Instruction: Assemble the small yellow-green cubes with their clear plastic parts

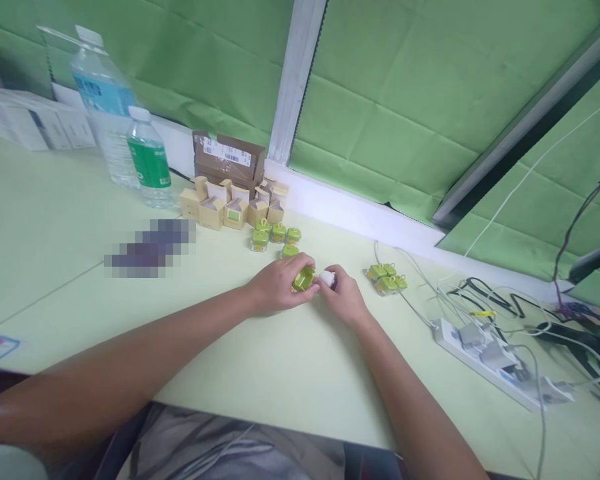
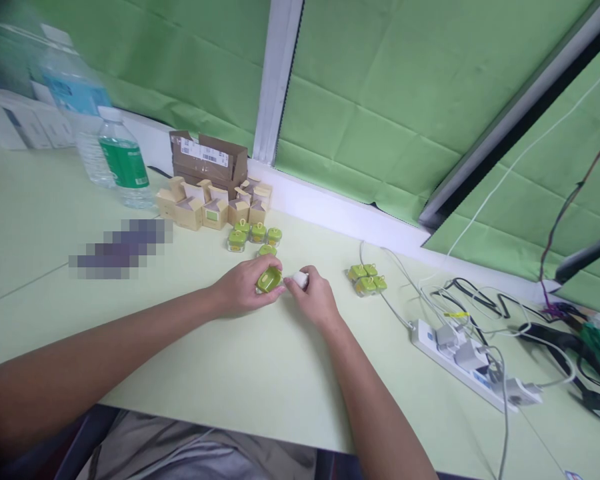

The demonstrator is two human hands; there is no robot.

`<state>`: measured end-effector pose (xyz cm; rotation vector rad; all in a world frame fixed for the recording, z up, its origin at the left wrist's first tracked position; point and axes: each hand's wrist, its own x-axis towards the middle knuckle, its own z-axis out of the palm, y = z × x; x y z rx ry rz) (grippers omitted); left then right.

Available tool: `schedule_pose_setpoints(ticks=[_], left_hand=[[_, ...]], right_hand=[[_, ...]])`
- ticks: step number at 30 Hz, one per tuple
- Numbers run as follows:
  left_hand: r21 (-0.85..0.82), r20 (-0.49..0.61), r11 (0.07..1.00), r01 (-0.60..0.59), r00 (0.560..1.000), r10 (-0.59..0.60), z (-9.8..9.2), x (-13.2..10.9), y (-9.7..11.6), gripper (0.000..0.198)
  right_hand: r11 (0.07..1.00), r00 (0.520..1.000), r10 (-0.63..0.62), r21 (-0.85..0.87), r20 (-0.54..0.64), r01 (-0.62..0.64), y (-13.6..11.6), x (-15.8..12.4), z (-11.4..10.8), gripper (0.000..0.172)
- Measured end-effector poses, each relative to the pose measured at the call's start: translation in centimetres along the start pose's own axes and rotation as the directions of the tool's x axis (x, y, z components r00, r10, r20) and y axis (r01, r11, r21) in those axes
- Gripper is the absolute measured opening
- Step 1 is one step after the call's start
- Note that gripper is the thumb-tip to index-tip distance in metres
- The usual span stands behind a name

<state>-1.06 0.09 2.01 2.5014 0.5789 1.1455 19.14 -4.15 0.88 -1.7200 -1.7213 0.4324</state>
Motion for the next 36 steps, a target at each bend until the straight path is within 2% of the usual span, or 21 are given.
schedule_pose_setpoints(ticks=[7,9,13,16,19,21,24,27,30,36], left_hand=[[0.009,0.020,0.999,0.037,0.999,-0.038,0.0,-0.1,0.0,0.020],[0.007,0.029,0.999,0.046,0.999,-0.046,0.0,-0.1,0.0,0.019],[0.003,0.036,0.998,0.056,0.998,-0.056,0.0,-0.1,-0.1,0.020],[0.005,0.038,0.998,0.057,0.998,-0.057,0.0,-0.1,-0.1,0.021],[0.003,0.045,0.999,0.054,0.997,-0.055,0.1,-0.1,-0.2,0.022],[0.000,0.052,0.999,0.055,0.997,-0.055,0.1,-0.1,-0.2,0.023],[-0.008,0.063,0.998,0.059,0.996,-0.058,0.1,0.0,-0.2,0.022],[-0.021,0.081,0.998,0.059,0.995,-0.057,0.2,0.0,-0.2,0.020],[-0.036,0.092,0.998,0.052,0.995,-0.049,0.6,0.0,-0.3,0.021],[-0.049,0.095,0.998,0.038,0.995,-0.033,1.1,0.0,-0.7,0.028]], right_hand=[[0.972,0.998,0.040,-0.235,0.054,-0.027,0.4,0.2,0.8,0.023],[0.967,0.997,0.041,-0.254,0.070,-0.022,0.5,0.2,0.9,0.023],[0.988,0.995,0.052,-0.151,0.087,-0.038,0.6,0.2,0.2,0.041],[0.996,1.000,0.029,-0.090,0.004,-0.029,0.5,0.2,-0.5,0.046],[0.998,0.992,-0.056,0.002,-0.115,0.056,0.1,0.2,-0.7,0.037],[0.983,0.980,-0.128,0.109,-0.150,0.145,-0.4,-0.1,-0.6,0.028],[0.926,0.968,-0.218,0.286,-0.127,0.247,-1.4,-0.7,-0.1,0.025],[0.899,0.955,-0.285,0.322,-0.086,0.297,-2.3,-1.2,0.4,0.021],[0.912,0.955,-0.282,0.286,-0.087,0.295,-2.6,-1.4,0.8,0.018],[0.897,0.982,-0.166,0.400,-0.088,0.187,-2.3,-1.2,1.7,0.013]])
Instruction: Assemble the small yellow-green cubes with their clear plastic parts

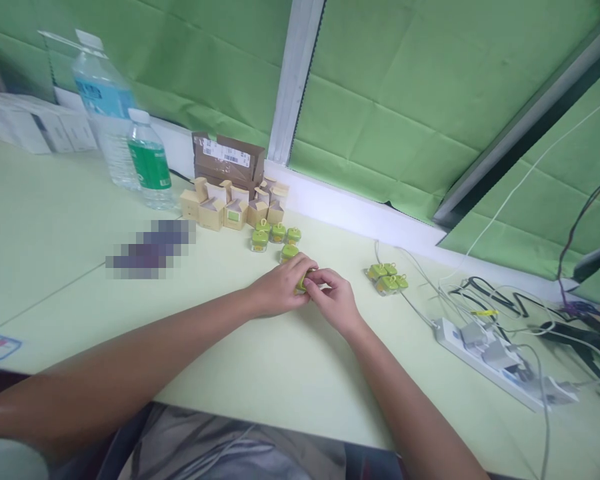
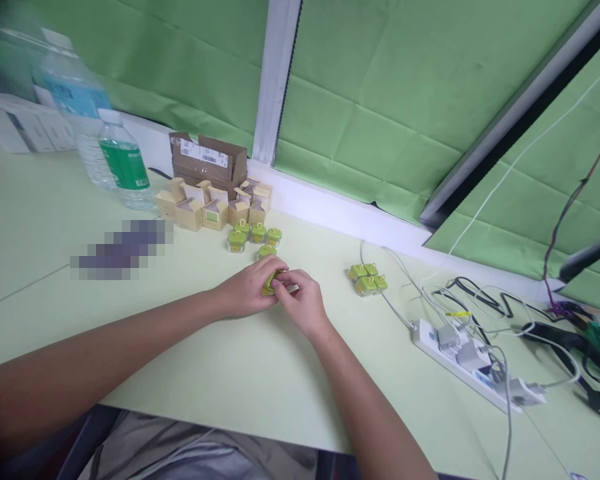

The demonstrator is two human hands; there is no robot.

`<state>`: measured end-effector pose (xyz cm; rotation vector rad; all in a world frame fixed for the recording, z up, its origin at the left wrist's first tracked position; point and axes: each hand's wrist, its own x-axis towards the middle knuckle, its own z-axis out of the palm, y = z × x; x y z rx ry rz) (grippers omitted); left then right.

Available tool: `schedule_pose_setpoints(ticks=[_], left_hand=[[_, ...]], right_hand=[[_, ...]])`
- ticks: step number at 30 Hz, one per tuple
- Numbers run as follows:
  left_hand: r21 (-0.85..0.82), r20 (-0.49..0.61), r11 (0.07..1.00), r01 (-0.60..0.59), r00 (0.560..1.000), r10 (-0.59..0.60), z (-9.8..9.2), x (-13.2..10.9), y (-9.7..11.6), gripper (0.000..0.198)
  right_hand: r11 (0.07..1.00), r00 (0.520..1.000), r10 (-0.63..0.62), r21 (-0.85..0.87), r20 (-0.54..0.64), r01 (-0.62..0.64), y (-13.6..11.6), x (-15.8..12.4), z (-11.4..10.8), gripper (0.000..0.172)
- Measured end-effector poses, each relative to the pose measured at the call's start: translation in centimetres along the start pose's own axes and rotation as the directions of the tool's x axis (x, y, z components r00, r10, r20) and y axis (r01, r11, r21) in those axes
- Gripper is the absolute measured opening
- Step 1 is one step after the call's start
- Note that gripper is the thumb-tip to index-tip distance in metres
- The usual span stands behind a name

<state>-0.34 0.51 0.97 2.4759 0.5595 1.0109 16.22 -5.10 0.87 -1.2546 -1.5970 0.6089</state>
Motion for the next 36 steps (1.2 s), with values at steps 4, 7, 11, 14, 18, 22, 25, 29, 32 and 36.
schedule_pose_setpoints(ticks=[4,7,11,14,18,22,25,29,32,36], left_hand=[[-0.029,-0.011,0.999,-0.036,0.999,0.035,-0.3,0.1,0.3,0.036],[-0.054,-0.014,0.996,-0.071,0.997,0.070,-0.5,0.0,0.5,0.044],[-0.073,-0.019,0.991,-0.109,0.994,0.108,-0.6,0.0,0.3,0.058],[-0.079,-0.035,0.991,-0.105,0.994,0.103,-0.6,0.0,0.0,0.056],[-0.053,-0.093,0.998,-0.036,0.995,0.031,-0.6,0.2,-0.2,0.041],[-0.042,-0.123,0.999,0.026,0.992,-0.031,-0.6,0.2,-0.5,0.024],[-0.033,-0.142,0.998,0.049,0.989,-0.053,-0.6,0.2,-0.5,0.021],[-0.034,-0.172,0.998,0.053,0.983,-0.058,-0.6,0.2,-0.5,0.020],[-0.032,-0.186,0.998,0.049,0.981,-0.054,-0.6,0.2,-0.6,0.018],[-0.043,-0.174,0.998,0.043,0.983,-0.049,-0.6,0.3,-0.7,0.017]], right_hand=[[1.000,0.997,-0.007,0.018,-0.077,0.008,0.3,0.1,0.1,0.014],[0.984,0.997,0.080,0.160,-0.021,-0.075,0.2,0.2,0.0,0.022],[0.933,0.980,0.201,0.304,-0.004,-0.190,-0.1,0.5,-0.3,0.036],[0.907,0.971,0.238,0.361,-0.016,-0.216,-0.3,0.7,-0.5,0.037],[0.880,0.961,0.275,0.411,-0.029,-0.240,-0.4,0.8,-0.7,0.033],[0.886,0.959,0.275,0.406,-0.072,-0.223,-0.3,0.9,-0.8,0.032],[0.896,0.959,0.266,0.393,-0.098,-0.209,-0.3,0.9,-0.9,0.034],[0.904,0.965,0.244,0.383,-0.094,-0.192,-0.3,0.9,-0.9,0.031],[0.909,0.969,0.227,0.380,-0.101,-0.173,-0.4,1.0,-0.9,0.028],[0.911,0.965,0.243,0.364,-0.095,-0.194,-0.3,1.0,-1.0,0.029]])
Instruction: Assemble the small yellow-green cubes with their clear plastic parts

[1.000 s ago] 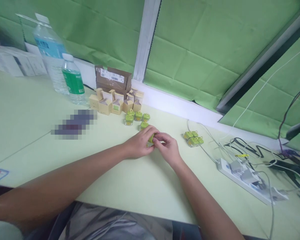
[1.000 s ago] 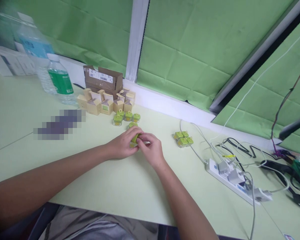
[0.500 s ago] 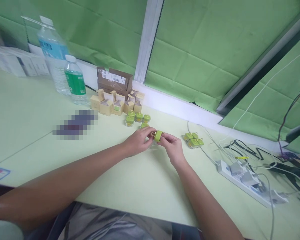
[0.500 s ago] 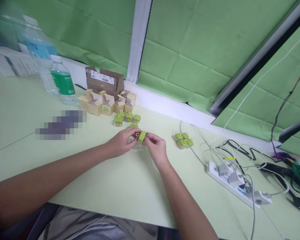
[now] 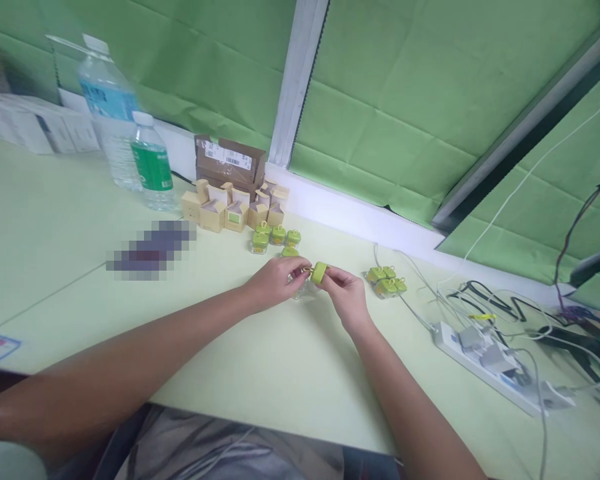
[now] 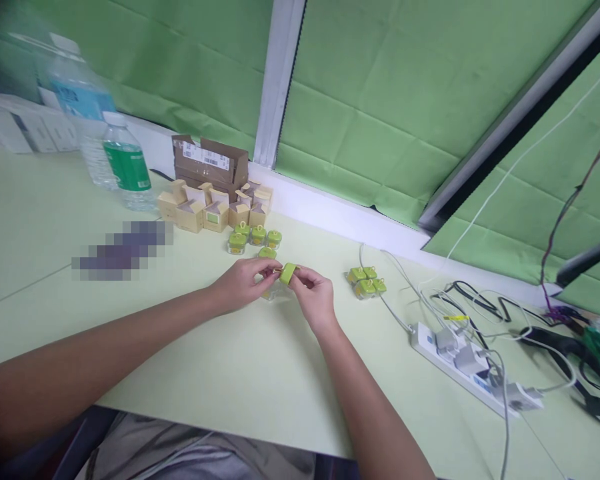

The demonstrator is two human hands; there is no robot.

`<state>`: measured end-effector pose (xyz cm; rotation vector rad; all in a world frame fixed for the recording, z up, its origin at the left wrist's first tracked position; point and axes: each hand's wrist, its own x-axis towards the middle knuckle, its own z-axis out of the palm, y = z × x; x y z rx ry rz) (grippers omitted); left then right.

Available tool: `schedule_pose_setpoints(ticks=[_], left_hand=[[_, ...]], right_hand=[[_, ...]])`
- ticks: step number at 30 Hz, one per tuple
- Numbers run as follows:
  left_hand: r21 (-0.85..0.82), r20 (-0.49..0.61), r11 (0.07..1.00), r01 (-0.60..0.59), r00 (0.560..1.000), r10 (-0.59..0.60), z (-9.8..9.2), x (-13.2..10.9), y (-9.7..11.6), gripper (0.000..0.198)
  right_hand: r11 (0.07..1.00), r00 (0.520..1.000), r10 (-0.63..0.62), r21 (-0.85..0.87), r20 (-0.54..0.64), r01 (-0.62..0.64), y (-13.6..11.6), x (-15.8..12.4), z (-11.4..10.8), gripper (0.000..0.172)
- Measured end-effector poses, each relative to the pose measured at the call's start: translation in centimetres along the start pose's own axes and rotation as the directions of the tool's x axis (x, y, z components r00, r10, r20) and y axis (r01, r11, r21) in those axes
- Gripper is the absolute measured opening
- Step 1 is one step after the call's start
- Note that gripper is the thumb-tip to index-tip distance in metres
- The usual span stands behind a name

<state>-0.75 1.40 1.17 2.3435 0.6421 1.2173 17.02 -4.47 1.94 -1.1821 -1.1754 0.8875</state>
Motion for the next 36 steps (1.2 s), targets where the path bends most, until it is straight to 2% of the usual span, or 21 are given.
schedule_pose_setpoints(ticks=[10,17,26,33,36], left_hand=[[0.013,0.051,1.000,-0.009,0.999,0.008,-0.24,0.06,-0.11,0.018],[0.057,0.073,0.997,-0.045,0.996,0.041,-0.07,-0.14,-0.46,0.020],[0.020,0.053,0.999,-0.037,0.998,0.036,-0.12,-0.31,-0.10,0.019],[-0.028,0.061,0.999,0.035,0.998,-0.033,-0.06,-0.26,0.22,0.017],[-0.038,0.064,0.999,0.022,0.998,-0.020,0.16,-0.36,-0.01,0.019]], right_hand=[[0.999,0.998,-0.008,-0.033,0.069,0.010,0.39,0.12,-0.21,0.027],[0.992,0.995,-0.012,-0.125,0.100,0.025,0.06,0.06,-0.50,0.028],[0.998,0.995,0.046,-0.053,0.088,-0.041,0.35,0.11,-0.40,0.034],[0.997,0.993,0.053,-0.058,0.104,-0.047,0.41,0.14,-0.44,0.028],[0.998,0.992,0.025,-0.068,0.122,-0.017,0.59,0.21,-0.40,0.021]])
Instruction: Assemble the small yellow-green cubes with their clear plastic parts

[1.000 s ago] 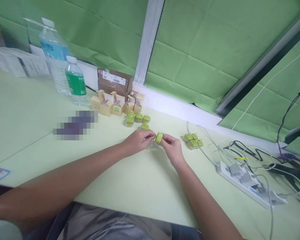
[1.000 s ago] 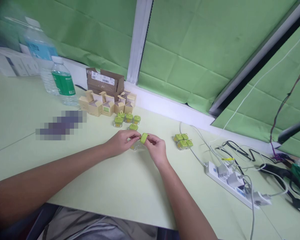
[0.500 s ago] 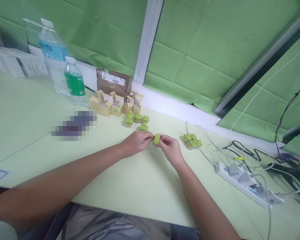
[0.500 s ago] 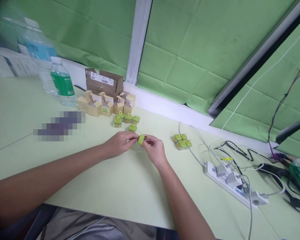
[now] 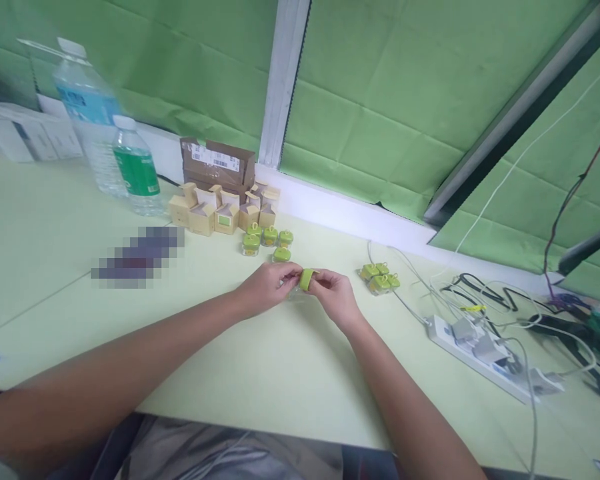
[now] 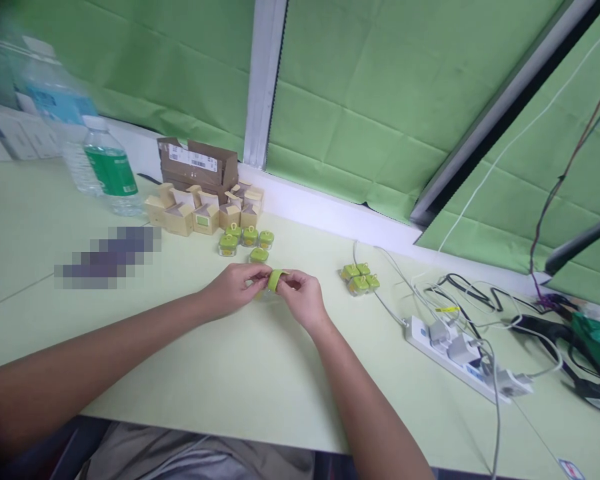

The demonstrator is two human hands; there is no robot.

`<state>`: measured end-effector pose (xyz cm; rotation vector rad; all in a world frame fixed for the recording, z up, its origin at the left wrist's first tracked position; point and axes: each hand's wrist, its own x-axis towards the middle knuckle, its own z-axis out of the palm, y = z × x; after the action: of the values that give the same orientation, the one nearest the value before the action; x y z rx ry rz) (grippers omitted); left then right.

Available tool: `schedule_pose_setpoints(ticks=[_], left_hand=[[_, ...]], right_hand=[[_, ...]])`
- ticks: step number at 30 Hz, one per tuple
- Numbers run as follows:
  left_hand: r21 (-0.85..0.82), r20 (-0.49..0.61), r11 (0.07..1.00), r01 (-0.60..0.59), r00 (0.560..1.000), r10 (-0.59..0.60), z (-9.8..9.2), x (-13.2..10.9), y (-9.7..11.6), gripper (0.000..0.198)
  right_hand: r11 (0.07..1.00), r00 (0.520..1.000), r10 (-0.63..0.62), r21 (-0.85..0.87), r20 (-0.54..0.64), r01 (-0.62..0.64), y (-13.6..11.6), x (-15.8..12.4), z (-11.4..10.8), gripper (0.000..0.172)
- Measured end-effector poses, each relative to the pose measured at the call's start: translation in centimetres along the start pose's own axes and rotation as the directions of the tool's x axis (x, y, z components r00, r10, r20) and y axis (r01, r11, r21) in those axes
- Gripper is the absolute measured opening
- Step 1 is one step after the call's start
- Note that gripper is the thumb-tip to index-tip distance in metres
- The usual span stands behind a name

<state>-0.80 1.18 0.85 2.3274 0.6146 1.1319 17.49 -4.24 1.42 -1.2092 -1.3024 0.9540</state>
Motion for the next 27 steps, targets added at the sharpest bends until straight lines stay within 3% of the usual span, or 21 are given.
schedule_pose_setpoints(ticks=[6,13,18,23,27], left_hand=[[0.108,0.087,0.990,-0.089,0.993,0.080,0.3,-0.5,0.7,0.058],[0.098,0.089,0.990,-0.097,0.992,0.088,0.2,-0.2,1.8,0.032],[0.079,0.072,0.990,-0.121,0.991,0.115,-0.1,0.1,2.0,0.028],[0.123,-0.066,0.990,-0.072,0.995,0.080,-0.8,0.5,0.7,0.029],[0.106,-0.237,0.987,0.120,0.967,-0.092,-1.1,0.9,-0.7,0.040]], right_hand=[[0.999,0.998,-0.043,-0.001,-0.051,0.043,-0.6,-0.3,0.5,0.013],[0.993,0.995,-0.061,-0.104,-0.078,0.053,-0.4,-0.8,1.2,0.009],[0.988,0.986,-0.128,-0.099,-0.107,0.118,-0.5,-1.0,1.8,0.011],[0.989,0.955,-0.133,0.032,-0.263,0.147,-0.9,-0.7,0.6,0.022],[0.972,0.924,-0.206,-0.178,-0.321,0.154,-0.5,-0.2,-0.8,0.021]])
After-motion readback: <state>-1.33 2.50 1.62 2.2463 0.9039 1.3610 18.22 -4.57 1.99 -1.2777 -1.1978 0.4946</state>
